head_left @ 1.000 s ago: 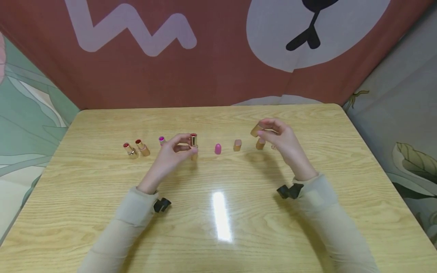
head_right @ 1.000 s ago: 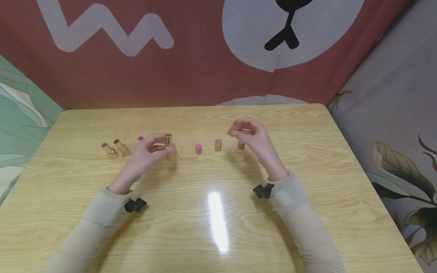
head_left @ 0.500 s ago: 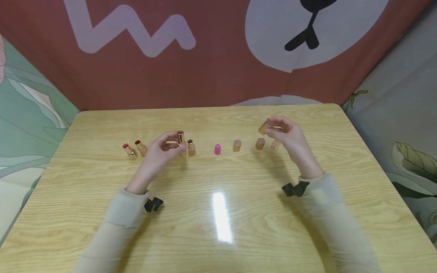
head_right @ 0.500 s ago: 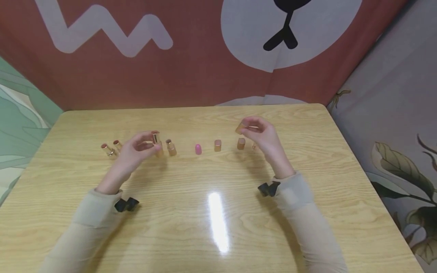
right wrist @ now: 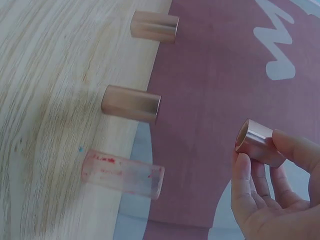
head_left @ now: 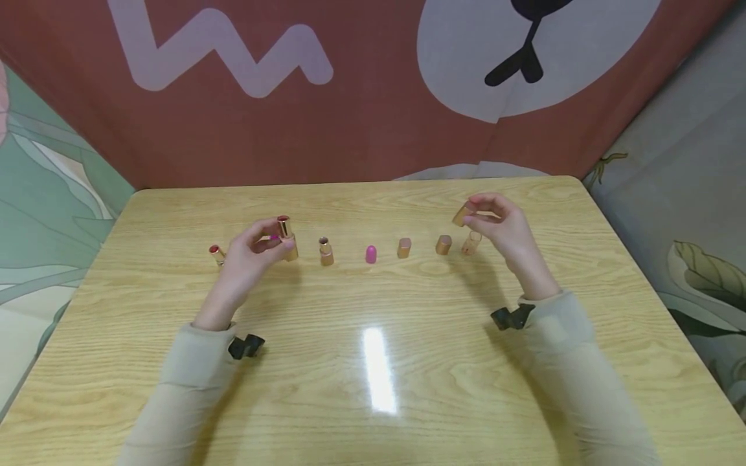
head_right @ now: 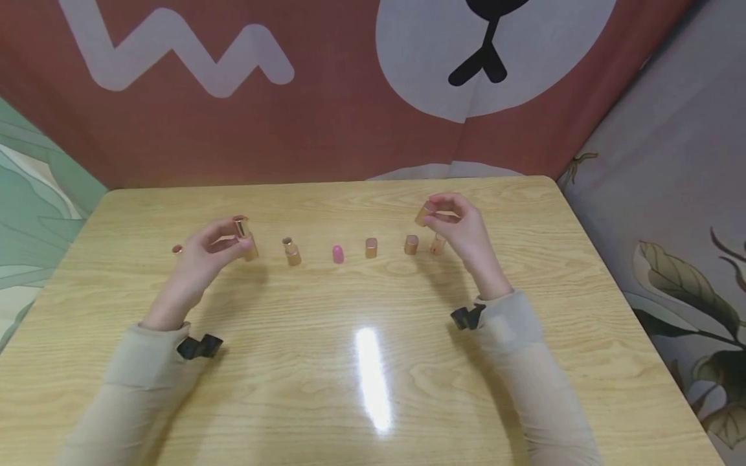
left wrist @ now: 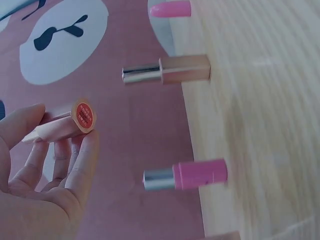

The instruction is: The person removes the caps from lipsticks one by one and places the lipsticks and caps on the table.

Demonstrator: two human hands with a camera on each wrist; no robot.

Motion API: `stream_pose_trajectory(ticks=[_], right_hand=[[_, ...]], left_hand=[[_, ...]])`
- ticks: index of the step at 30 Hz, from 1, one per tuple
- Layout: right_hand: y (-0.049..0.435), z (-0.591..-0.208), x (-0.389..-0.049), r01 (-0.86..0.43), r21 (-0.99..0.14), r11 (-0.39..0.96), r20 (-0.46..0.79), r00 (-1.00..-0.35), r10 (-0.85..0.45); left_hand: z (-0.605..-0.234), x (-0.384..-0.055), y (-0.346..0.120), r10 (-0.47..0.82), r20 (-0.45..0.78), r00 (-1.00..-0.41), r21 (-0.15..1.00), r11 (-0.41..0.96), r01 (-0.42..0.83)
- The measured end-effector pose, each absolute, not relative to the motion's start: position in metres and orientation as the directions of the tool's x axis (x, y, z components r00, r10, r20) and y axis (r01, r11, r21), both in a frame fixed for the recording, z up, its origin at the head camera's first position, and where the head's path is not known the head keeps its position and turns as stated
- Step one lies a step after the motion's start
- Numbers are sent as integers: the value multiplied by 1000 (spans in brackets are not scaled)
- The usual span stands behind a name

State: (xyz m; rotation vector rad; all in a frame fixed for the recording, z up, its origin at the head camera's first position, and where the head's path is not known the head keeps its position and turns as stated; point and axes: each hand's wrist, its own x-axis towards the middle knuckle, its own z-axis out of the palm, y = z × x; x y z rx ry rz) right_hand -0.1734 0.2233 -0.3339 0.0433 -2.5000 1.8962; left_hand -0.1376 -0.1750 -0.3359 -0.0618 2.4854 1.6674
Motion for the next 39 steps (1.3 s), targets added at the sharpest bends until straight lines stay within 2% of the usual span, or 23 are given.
stream_pose_trajectory(ticks=[7,13,22,29,39], right_hand=[[233,-336,-177,0,-947,320,-2,-1000,-5],[242,-336,-179,17,-935,355,-17,-1000,3],[256,-342,-182,20,-933,360,-11,-1000,24],[266,-346,-181,64,-905,421,-47,-998,52],[279,-354,-185,98,-891,443,-83,-995,52]], left_hand=[[-332,-136,-191,2,-99,-995,922,376,-91],[-331,-135,-206,-25,-56,-998,946,319,-61],[-332,-133,-229,-99,26,-995,999,38,22],[-334,-132,-247,-151,46,-988,999,-18,49],[-334,-129,-264,-212,48,-976,995,-75,65]])
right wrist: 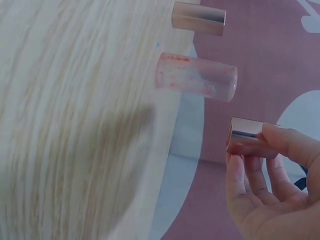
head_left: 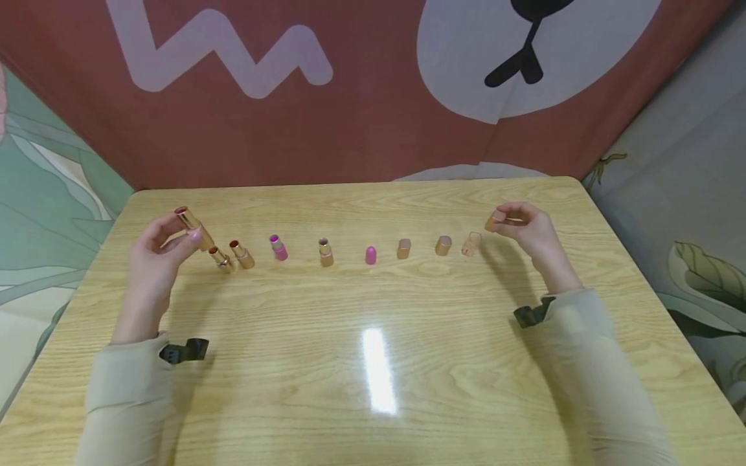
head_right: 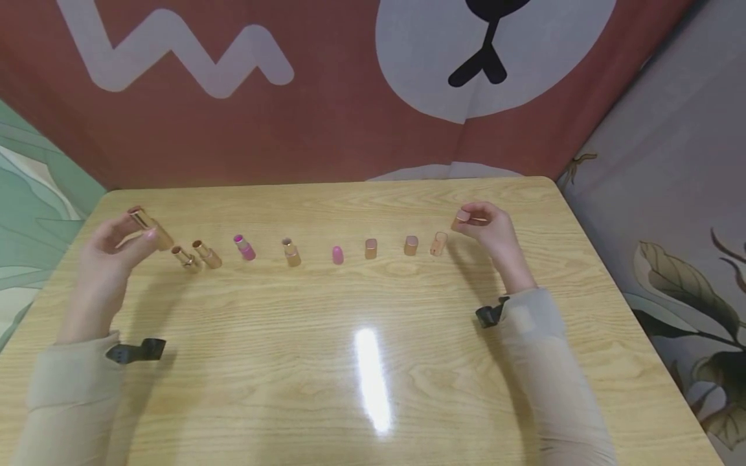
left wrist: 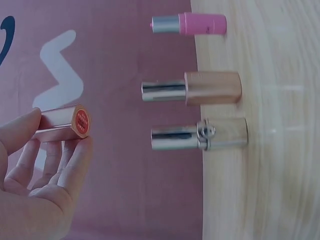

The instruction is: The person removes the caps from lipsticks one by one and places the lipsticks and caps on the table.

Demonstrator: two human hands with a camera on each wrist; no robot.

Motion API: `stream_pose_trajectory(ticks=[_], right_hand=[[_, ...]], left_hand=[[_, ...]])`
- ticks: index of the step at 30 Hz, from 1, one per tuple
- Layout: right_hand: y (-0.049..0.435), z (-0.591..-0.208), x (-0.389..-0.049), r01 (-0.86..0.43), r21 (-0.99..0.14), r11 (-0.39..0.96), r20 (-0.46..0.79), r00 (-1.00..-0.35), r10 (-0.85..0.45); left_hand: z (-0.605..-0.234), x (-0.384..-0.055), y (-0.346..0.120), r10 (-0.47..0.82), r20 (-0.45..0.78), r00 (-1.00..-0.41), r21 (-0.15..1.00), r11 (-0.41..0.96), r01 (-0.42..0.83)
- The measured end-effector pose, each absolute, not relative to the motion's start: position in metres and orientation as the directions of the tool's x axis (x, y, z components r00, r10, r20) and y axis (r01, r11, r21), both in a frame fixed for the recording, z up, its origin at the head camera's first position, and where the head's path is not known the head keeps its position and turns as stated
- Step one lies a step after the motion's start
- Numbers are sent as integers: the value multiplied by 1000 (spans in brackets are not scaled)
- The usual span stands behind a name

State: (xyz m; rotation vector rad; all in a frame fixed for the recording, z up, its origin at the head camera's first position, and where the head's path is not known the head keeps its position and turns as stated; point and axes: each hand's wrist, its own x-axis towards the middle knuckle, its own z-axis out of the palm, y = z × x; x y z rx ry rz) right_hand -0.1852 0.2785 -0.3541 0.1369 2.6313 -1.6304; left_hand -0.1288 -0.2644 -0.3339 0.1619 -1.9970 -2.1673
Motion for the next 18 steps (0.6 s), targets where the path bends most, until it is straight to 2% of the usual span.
stream_pose_trajectory(ticks=[12,18], right_hand=[[287,-359,-187,98,-882,461,-117,-993,-14],[289,-360,-188,104,-865,491,-134,-991,-27]], left_hand=[[-339,-126,-280,-235,53,-971,989,-122,84],[-343,-124,-287,-250,6,-968,992,-123,38]])
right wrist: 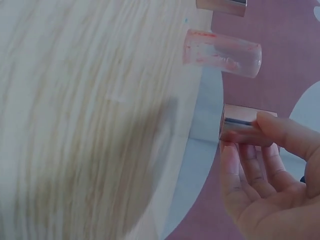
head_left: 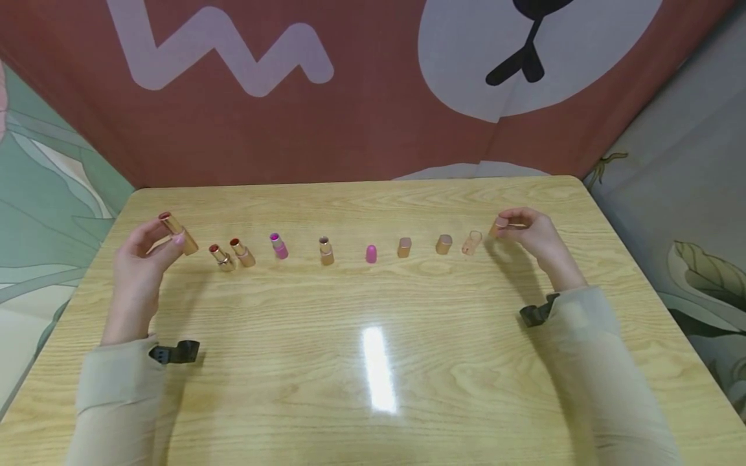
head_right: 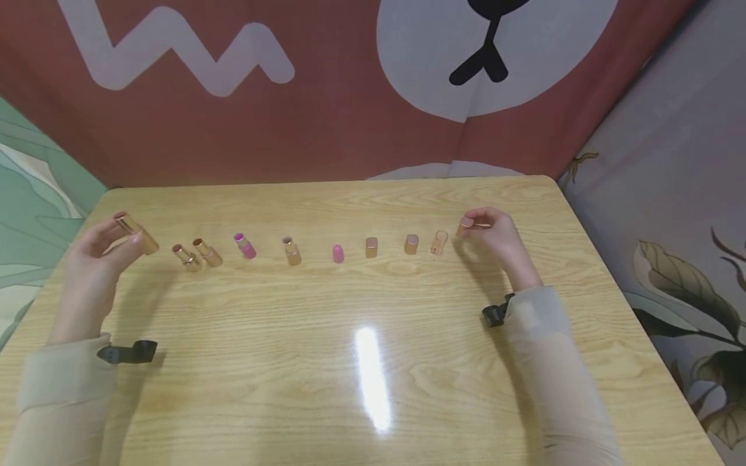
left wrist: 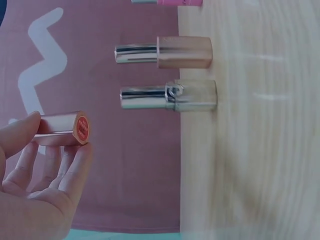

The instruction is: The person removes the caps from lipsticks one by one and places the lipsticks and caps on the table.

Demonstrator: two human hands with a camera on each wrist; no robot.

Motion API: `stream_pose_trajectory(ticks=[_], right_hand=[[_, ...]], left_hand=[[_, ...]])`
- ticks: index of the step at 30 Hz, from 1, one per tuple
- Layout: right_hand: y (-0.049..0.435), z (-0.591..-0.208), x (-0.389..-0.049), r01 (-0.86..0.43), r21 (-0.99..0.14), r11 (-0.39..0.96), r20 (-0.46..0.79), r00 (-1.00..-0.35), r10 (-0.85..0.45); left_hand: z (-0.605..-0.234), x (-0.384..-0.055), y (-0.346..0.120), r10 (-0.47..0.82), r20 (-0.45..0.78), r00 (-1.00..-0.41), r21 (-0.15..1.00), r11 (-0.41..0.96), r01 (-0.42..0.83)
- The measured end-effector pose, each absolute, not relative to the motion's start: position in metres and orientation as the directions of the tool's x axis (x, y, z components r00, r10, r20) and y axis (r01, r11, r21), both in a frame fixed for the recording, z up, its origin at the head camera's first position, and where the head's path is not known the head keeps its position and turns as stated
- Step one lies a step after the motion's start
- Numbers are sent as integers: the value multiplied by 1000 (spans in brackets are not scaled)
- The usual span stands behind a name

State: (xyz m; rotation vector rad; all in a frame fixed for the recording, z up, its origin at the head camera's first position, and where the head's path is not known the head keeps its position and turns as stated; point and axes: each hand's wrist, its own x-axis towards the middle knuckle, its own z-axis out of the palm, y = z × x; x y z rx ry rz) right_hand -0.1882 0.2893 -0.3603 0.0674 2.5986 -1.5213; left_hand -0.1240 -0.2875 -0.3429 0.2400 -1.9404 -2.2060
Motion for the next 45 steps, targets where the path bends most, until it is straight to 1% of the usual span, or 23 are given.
stream_pose_trajectory(ticks=[7,12,20,26,37,45], right_hand=[[293,-364,-191,124,-846,519,-164,-986,-33],[296,-367,-191,141,-836,531,-181,-983,-24],[297,-368,-190,146,-830,539,-198,-979,-40],[297,-366,-188,144,-827,543,-198,-979,-43],[302,-370,-188,161,-828,537,-208,-978,-28],[304,-372,-189,172,-824,540,-220,-975,-25]], left_hand=[[-349,-124,-295,-277,-2,-961,993,-112,30],[-353,-122,-303,-293,-43,-955,996,-90,-17],[-359,-121,-311,-289,-82,-954,996,-44,-73],[-364,-122,-314,-280,-80,-957,997,-33,-73],[-371,-122,-318,-216,-56,-975,998,-50,-46],[-377,-122,-319,-165,-55,-985,998,-6,-55]])
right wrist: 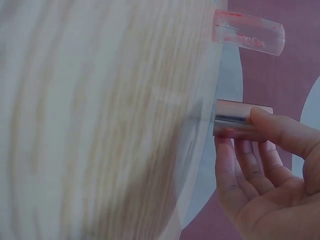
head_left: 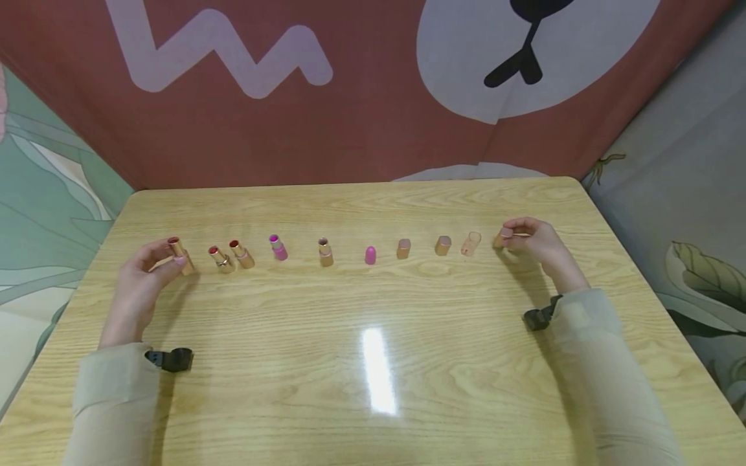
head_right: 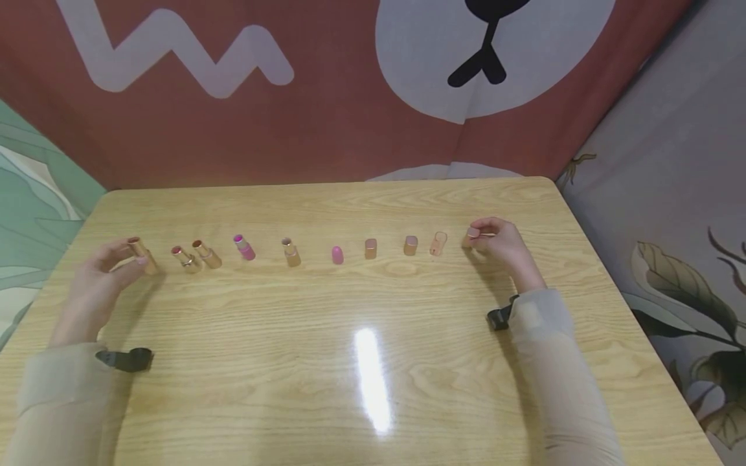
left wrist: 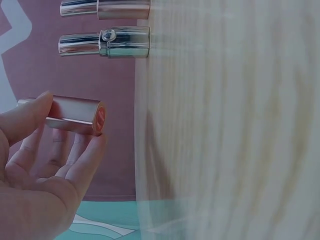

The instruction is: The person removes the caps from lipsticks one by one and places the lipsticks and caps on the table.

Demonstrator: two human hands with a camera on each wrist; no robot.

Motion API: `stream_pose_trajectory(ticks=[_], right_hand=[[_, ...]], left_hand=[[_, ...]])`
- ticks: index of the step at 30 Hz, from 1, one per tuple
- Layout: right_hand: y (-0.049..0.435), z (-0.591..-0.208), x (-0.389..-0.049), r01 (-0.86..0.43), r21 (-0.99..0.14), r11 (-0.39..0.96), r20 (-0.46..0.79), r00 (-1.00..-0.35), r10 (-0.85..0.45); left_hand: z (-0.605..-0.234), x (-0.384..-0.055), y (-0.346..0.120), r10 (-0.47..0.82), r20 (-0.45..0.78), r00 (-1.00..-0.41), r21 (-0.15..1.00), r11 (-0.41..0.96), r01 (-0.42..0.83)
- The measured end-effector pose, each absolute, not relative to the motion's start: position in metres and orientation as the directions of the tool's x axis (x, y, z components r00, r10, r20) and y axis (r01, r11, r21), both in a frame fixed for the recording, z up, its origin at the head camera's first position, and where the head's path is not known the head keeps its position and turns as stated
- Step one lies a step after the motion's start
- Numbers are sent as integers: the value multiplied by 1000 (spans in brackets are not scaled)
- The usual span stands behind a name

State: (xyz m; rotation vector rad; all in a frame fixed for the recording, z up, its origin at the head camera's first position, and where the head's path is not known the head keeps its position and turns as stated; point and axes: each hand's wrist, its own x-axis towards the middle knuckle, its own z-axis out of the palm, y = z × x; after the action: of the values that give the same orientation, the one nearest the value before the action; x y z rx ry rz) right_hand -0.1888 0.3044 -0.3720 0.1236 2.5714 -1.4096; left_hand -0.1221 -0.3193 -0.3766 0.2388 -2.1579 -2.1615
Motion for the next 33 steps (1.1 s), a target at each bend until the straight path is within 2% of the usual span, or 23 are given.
stream_pose_trajectory(ticks=[6,11,18,25,33], right_hand=[[307,-373,-190,180,-817,548,-232,-972,-26],[308,-374,-191,186,-807,561,-238,-971,-21],[308,-374,-190,194,-793,577,-258,-966,-29],[308,-377,-193,207,-783,587,-278,-960,-32],[308,-378,-194,215,-801,559,-290,-956,-49]], left_hand=[[-381,-122,-319,-137,-67,-988,998,-2,-67],[-381,-123,-319,-136,-102,-986,989,97,-115],[-382,-126,-318,-106,-122,-987,979,153,-137],[-382,-128,-317,-110,-151,-982,899,398,-182],[-386,-130,-315,-107,-173,-979,854,478,-203]])
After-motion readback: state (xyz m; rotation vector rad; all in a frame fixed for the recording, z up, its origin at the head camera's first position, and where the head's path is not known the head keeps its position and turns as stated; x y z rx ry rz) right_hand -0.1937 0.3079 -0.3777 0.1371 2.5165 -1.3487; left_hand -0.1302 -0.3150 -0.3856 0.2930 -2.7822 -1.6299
